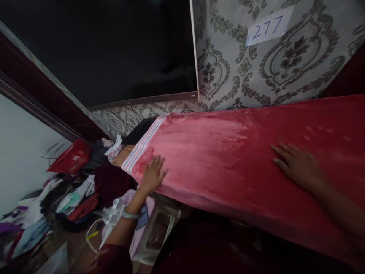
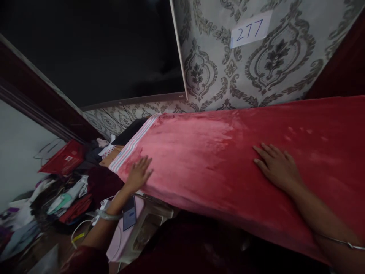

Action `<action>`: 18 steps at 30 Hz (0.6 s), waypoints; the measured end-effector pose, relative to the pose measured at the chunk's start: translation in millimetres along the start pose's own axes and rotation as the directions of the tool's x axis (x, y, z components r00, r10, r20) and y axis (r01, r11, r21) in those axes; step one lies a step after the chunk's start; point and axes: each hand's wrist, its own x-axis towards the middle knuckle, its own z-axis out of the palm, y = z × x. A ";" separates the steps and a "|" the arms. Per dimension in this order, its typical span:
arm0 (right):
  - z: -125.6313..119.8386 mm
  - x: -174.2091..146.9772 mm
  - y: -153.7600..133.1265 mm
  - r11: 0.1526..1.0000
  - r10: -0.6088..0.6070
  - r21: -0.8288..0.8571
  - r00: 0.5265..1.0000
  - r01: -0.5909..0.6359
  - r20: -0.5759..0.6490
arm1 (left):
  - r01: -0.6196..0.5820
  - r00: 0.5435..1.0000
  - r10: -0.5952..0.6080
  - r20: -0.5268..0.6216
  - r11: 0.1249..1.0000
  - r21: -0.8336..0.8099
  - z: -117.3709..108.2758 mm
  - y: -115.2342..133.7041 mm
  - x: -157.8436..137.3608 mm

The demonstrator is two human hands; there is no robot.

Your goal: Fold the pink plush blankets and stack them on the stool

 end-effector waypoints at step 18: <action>22.5 2.9 8.2 1.000 -0.002 -0.002 0.999 0.002 -0.040 | -0.506 0.861 0.507 -0.017 0.854 -0.122 -5.7 112.6 106.4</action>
